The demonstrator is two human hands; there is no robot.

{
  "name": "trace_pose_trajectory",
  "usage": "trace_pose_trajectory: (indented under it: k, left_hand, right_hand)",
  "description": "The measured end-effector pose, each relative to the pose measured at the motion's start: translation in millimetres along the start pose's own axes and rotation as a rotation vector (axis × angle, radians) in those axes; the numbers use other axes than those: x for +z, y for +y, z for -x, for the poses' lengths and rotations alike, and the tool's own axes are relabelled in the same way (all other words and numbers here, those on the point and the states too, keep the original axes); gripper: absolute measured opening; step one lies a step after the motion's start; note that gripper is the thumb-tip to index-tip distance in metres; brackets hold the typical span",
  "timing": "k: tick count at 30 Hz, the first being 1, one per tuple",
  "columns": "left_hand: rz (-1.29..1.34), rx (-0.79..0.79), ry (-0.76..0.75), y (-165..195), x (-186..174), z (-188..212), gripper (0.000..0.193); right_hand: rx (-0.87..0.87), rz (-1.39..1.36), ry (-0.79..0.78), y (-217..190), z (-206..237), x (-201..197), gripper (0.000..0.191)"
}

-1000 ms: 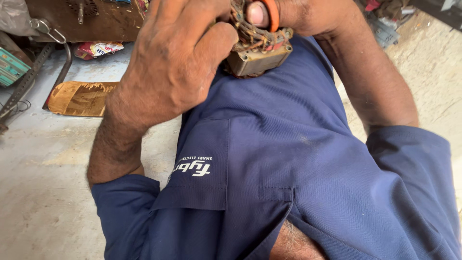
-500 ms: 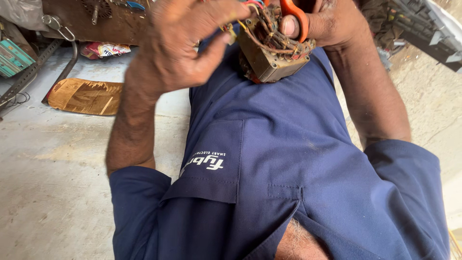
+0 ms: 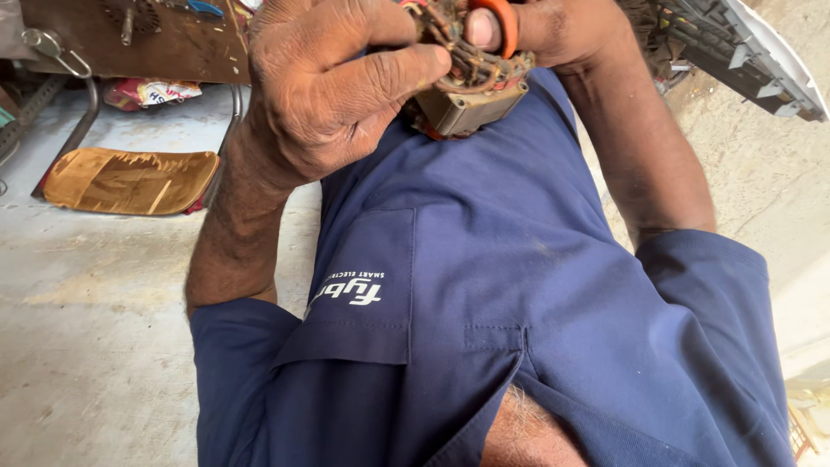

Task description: The person disassembles a small electrical component using a screwdriver, then uses pliers to cut and strip wires. They manipulate the internal wiring and reassemble the component.

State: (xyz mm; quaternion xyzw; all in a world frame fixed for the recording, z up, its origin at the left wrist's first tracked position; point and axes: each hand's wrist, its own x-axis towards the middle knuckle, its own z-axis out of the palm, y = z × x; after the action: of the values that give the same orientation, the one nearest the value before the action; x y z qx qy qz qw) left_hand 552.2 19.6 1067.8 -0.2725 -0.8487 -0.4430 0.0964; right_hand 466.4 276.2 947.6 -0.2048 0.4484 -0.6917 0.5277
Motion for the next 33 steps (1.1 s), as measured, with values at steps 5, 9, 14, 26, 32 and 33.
trace_pose_trajectory:
  k: [5,9,14,26,32,33]
  left_hand:
    - [0.03,0.022,-0.044,-1.0,1.0,-13.5,0.02]
    - [0.026,-0.038,-0.041,5.1,4.0,-22.5,0.02]
    - [0.026,-0.067,0.006,8.7,8.5,-31.5,0.026]
    - [0.016,-0.071,0.009,-5.3,3.2,-52.5,0.013]
    - [0.04,-0.033,0.021,-23.2,-18.6,-77.7,0.018]
    - [0.036,-0.019,0.035,-27.6,-21.9,-83.9,0.02]
  right_hand:
    - [-0.037,0.014,0.003,-3.7,0.8,0.2,0.034]
    - [-0.099,-0.081,-0.001,-17.8,-1.5,3.5,0.034]
    - [-0.086,-0.247,-0.023,-22.4,-8.0,3.6,0.05]
    - [-0.13,-0.139,0.079,-44.6,-25.2,1.0,0.058]
    - [-0.099,-0.097,0.166,-81.5,-40.4,-2.9,0.06]
    - [-0.106,-0.115,0.164,-88.0,-43.9,-6.0,0.061]
